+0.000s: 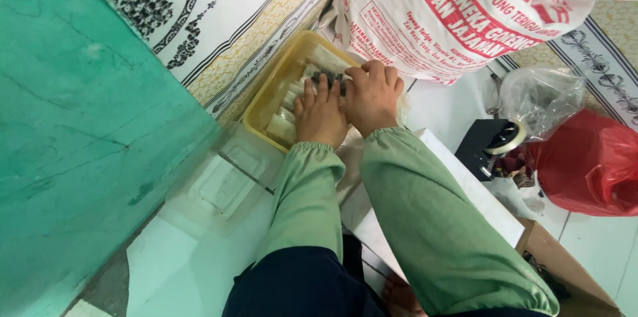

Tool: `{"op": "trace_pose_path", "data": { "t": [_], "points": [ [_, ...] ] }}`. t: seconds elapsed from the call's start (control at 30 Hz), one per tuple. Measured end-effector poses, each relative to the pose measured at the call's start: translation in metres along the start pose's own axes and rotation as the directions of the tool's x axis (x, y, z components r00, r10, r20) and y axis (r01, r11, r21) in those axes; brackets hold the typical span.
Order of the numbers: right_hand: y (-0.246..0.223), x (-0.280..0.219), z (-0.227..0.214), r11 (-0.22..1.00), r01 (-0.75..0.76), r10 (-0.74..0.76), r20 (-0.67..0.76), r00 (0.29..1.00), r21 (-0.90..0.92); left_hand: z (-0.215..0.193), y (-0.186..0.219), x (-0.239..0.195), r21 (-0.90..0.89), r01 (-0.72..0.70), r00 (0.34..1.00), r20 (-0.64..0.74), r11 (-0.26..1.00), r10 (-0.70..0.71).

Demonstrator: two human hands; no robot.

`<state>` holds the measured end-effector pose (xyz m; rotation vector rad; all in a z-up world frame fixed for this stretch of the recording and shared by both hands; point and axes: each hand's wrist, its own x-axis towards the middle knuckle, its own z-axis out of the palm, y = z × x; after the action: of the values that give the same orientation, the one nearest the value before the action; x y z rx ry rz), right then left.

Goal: The person sorts metal pins from a large box, places them into a small plastic bag, and then seals the bag.

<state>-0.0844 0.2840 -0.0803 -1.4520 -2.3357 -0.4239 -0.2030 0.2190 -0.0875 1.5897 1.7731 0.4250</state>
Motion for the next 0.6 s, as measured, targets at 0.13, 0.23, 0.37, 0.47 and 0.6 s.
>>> {"op": "trace_pose_path", "data": {
  "t": [0.13, 0.23, 0.37, 0.47, 0.6],
  "points": [
    [-0.006, -0.04, -0.039, 0.994, -0.112, 0.112, -0.003, 0.994, 0.015, 0.0, 0.012, -0.012, 0.026, -0.037, 0.998, -0.057, 0.999, 0.038],
    [-0.01, -0.076, -0.085, 0.978, -0.181, 0.177, 0.041, 0.983, 0.101, 0.005, 0.036, -0.038, 0.099, -0.158, 0.971, -0.165, 0.982, 0.173],
    [0.003, -0.139, -0.144, 0.919, -0.311, 0.276, 0.165, 0.947, 0.242, 0.022, 0.076, -0.109, 0.25, -0.38, 0.897, -0.136, 0.89, 0.421],
    [0.012, -0.2, -0.194, 0.904, -0.336, 0.294, 0.189, 0.937, 0.262, 0.052, 0.096, -0.164, 0.28, -0.524, 0.835, -0.021, 0.805, 0.55],
    [0.019, -0.292, -0.251, 0.934, -0.283, 0.227, 0.251, 0.941, 0.218, 0.077, 0.114, -0.237, 0.216, -0.695, 0.718, 0.155, 0.686, 0.679]
  ]
}}
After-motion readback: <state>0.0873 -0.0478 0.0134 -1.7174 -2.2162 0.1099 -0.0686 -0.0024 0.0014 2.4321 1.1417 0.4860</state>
